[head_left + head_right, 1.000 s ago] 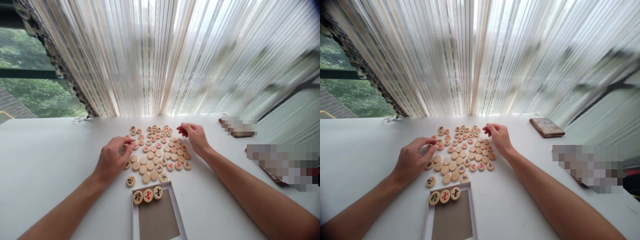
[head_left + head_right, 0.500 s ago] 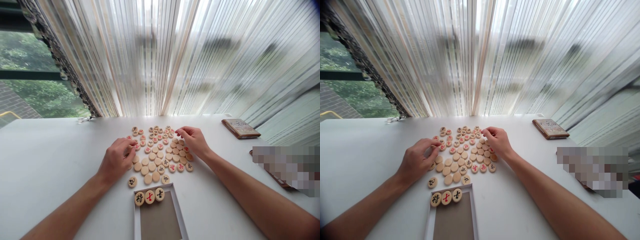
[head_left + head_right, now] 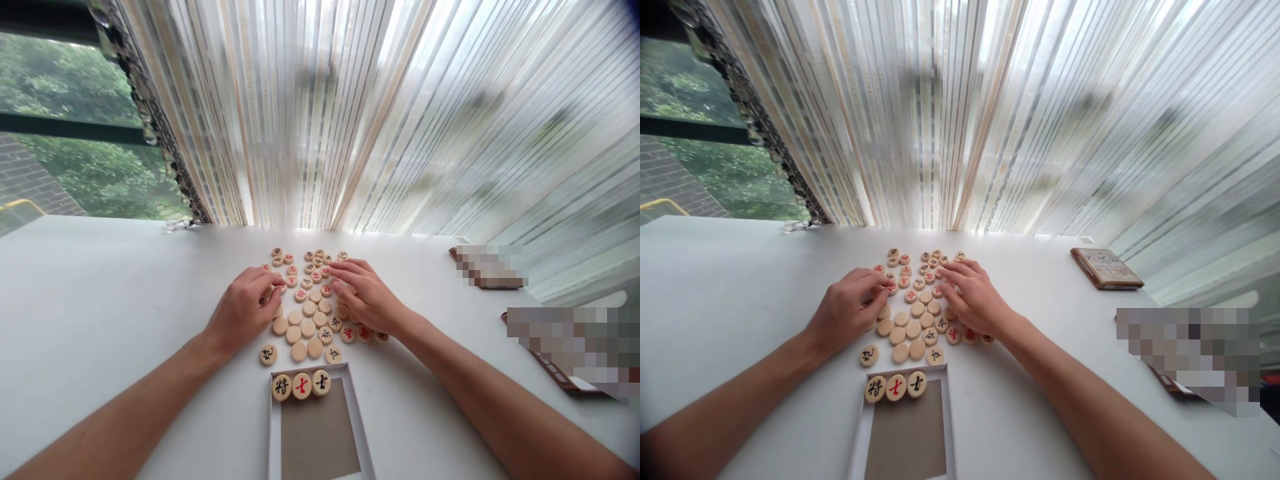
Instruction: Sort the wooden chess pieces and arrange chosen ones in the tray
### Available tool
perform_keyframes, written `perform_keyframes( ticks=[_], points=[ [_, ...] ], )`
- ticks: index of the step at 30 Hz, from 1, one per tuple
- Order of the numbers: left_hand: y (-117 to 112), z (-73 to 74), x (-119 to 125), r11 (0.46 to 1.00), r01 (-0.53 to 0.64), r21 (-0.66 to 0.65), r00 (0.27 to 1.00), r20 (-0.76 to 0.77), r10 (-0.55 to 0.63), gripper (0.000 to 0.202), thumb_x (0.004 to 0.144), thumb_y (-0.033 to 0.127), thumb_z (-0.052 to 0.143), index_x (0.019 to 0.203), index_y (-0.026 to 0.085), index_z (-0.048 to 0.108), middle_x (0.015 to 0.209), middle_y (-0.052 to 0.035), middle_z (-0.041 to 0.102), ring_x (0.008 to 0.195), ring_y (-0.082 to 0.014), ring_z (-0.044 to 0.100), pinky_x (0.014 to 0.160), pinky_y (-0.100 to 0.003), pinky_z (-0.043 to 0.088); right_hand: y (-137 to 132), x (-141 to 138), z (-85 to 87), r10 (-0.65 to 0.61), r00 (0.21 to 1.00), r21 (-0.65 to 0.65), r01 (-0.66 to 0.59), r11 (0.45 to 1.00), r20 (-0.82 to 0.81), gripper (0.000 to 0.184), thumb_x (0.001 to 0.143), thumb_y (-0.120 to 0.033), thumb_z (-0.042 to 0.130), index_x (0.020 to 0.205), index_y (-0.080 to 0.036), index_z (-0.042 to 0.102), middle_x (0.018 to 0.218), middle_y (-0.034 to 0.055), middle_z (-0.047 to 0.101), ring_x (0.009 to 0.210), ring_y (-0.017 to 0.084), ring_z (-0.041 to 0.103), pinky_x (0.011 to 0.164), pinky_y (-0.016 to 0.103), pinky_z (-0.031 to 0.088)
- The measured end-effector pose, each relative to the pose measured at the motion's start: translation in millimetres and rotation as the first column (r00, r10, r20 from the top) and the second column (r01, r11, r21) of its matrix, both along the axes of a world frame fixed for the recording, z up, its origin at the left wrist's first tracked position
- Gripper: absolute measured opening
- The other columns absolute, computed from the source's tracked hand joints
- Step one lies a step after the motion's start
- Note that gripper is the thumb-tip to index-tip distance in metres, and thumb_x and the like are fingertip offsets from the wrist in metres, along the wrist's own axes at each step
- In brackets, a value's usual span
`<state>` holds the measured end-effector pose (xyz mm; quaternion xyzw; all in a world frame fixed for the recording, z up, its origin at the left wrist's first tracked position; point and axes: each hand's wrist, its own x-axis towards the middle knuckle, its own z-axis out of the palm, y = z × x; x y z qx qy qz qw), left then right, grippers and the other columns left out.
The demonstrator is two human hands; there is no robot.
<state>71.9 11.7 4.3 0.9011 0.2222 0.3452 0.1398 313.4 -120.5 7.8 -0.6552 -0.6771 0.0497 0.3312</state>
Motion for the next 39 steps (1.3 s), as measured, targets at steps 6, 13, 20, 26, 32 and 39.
perform_keyframes(
  ticks=[6,13,20,26,32,39],
  points=[
    [0,0.2,0,1.0,0.015,0.012,1.0,0.003,-0.015,0.021,0.097,0.022,0.054,0.097,0.018,0.075,0.097,-0.0093,0.077,0.1,-0.0269,0.072,0.092,-0.04,0.057,-3,-9,-2.9,0.042,0.982,-0.097,-0.024,0.995,0.183,0.044,0.11,-0.033,0.041,0.144,-0.021,0.067,0.153,0.0092,0.062,0.153,0.04,0.036,0.123,0.065,0.028],
    [-1,-1.5,-1,1.0,0.018,0.011,1.0,0.012,-0.018,0.021,0.096,0.019,0.055,0.097,0.017,0.075,0.096,-0.0092,0.077,0.1,-0.0262,0.072,0.09,-0.038,0.058,-3,3,-1.9,0.052,0.978,-0.037,-0.046,0.998,0.2,0.037,0.102,-0.016,0.047,0.124,-0.021,0.077,0.133,0.0102,0.074,0.136,0.035,0.053,0.115,0.056,0.042],
    [1,-2.5,0,0.999,0.03,0.021,1.0,0.007,-0.03,0.019,0.097,0.019,0.056,0.096,0.017,0.075,0.097,-0.0102,0.076,0.1,-0.0273,0.071,0.09,-0.04,0.056,4,4,-12.3,0.052,0.977,-0.046,-0.043,0.998,0.205,0.042,0.102,-0.012,0.049,0.136,-0.023,0.071,0.14,0.0095,0.072,0.141,0.037,0.049,0.113,0.06,0.04],
    [1,-3.7,0,0.999,0.039,0.019,0.999,0.013,-0.039,0.018,0.096,0.017,0.056,0.095,0.016,0.074,0.096,-0.0097,0.076,0.099,-0.0264,0.071,0.09,-0.039,0.056,3,3,-3.6,0.057,0.986,-0.052,-0.049,0.997,0.156,0.023,0.101,-0.021,0.061,0.112,-0.021,0.081,0.113,0.0122,0.08,0.122,0.036,0.062,0.105,0.055,0.045],
    [0,-1.8,0,0.999,0.047,0.015,0.999,0.027,-0.047,0.02,0.096,0.016,0.055,0.097,0.015,0.075,0.095,-0.0099,0.076,0.1,-0.0267,0.071,0.091,-0.039,0.057,1,-2,4.4,0.032,0.999,-0.059,-0.029,0.998,0.043,0.022,0.093,-0.014,0.068,0.109,-0.02,0.082,0.098,0.0115,0.077,0.103,0.032,0.066,0.091,0.048,0.05],
    [1,-5.1,-1,0.998,0.034,-0.061,0.998,0.047,-0.031,0.018,0.093,0.017,0.058,0.094,0.017,0.076,0.097,-0.0094,0.077,0.103,-0.0272,0.07,0.094,-0.04,0.055,-3,-5,9.5,-0.052,0.958,-0.033,0.044,0.998,-0.281,0.014,0.09,-0.022,0.071,0.1,-0.02,0.082,0.097,0.0096,0.075,0.082,0.023,0.067,0.08,0.04,0.053]
  ],
)
